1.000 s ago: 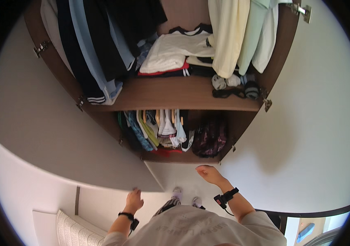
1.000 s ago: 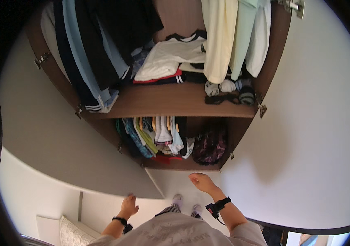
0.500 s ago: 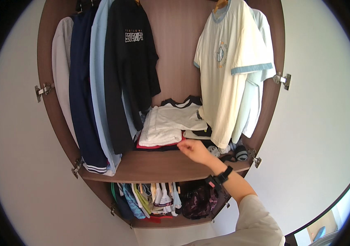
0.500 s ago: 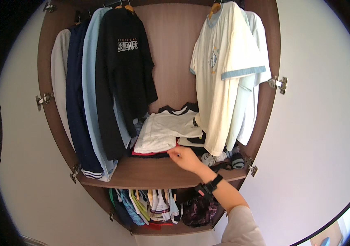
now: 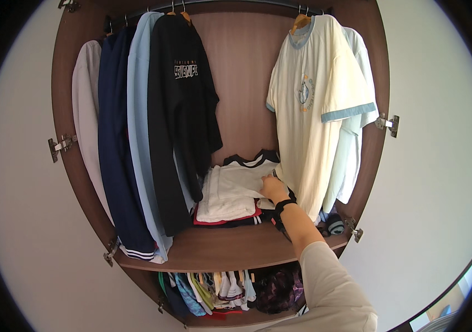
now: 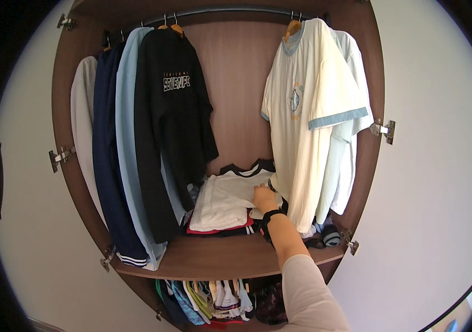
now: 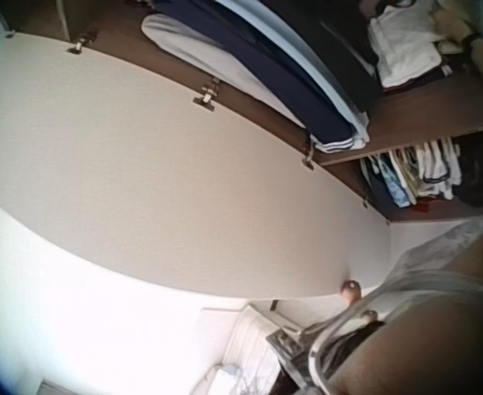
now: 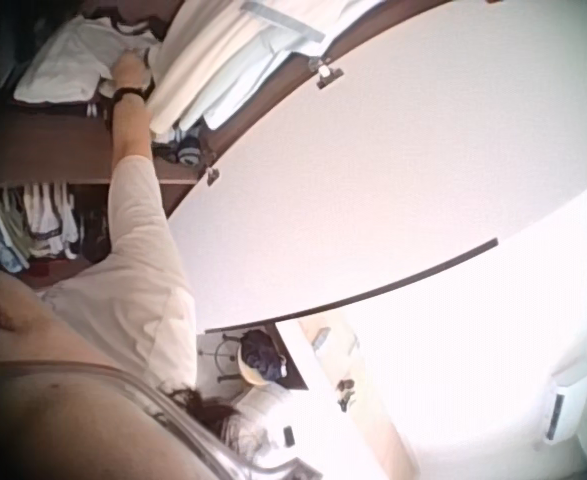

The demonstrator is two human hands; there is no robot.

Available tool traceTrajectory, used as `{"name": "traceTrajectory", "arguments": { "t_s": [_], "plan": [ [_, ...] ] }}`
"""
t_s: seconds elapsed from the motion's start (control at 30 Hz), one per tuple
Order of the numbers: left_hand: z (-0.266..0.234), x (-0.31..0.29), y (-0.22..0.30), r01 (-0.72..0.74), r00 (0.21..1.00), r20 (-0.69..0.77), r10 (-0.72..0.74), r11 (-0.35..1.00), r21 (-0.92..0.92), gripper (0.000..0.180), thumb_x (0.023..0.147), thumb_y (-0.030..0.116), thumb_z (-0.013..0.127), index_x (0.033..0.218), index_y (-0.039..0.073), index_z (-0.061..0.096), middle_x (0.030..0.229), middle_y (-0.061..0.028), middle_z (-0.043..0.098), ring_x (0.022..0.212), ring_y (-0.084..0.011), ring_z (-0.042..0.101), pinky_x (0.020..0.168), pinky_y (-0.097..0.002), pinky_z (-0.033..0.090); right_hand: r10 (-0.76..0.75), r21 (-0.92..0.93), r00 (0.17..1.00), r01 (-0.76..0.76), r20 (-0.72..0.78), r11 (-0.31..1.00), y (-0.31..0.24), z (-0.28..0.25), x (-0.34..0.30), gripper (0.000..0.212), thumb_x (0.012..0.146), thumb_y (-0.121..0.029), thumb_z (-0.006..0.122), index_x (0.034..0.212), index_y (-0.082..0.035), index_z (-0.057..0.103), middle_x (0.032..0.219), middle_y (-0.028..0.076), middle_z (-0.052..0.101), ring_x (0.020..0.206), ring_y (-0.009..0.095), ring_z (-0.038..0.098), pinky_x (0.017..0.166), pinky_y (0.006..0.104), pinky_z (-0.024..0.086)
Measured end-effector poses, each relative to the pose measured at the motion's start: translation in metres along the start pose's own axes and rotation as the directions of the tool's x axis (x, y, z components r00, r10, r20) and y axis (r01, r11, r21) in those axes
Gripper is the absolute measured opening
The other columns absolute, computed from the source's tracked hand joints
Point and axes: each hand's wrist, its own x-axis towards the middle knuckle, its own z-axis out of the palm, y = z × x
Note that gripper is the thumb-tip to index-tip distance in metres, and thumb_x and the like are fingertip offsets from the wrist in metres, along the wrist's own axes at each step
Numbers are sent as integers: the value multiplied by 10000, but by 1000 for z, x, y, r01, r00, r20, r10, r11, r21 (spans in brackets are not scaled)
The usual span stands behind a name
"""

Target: Organizing items in a wardrobe, including hanging clothes and wiping shelves and handles with a cloth.

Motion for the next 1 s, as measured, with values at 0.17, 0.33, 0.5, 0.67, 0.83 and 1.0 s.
{"name": "traceTrajectory", "arguments": {
  "t_s": [0.17,0.33,0.5,0.67,0.83,1.0],
  "plan": [
    [3,-11,-36,-77,990,114,83,996,-55,158,763,207,575,759,64,641,766,-166,633,712,-336,604,670,-439,496,15,-17,1000,-15,27,1000,17,34,-16,254,727,-173,592,948,-54,637,1007,143,595,952,326,586,790,405,489],
    [47,33,-36,-97,962,258,88,995,22,370,781,390,585,883,37,636,894,-190,625,805,-327,585,690,-438,460,-122,-9,992,123,35,992,21,54,-15,235,742,-225,534,817,-64,688,913,171,637,892,316,597,788,436,483],
    [31,34,103,505,733,640,-230,814,-286,418,715,217,712,1035,-19,584,1019,-179,637,969,-282,601,833,-363,472,-110,-119,982,129,151,985,68,16,3,324,710,-336,548,870,-90,684,941,189,638,926,355,592,870,444,444],
    [2,51,170,190,730,683,41,947,-259,374,745,231,694,1060,51,601,1067,-169,606,966,-307,593,803,-382,480,251,-99,966,-257,-67,961,83,37,1,532,714,-472,601,912,17,666,938,221,646,944,328,613,855,402,463],
    [-30,54,237,16,753,598,273,902,-431,327,769,196,675,1057,59,602,1089,-153,586,949,-297,596,756,-366,497,303,17,921,-317,243,948,76,-7,-13,571,758,-464,592,1048,27,627,1068,232,609,1014,358,583,905,388,438],
    [-51,57,292,27,710,576,406,802,-597,262,796,106,650,1046,50,595,1108,-113,576,956,-247,599,742,-338,509,372,163,878,-432,301,887,95,5,5,501,743,-408,620,983,31,647,1043,217,623,1028,319,584,875,372,452]
  ]
}}
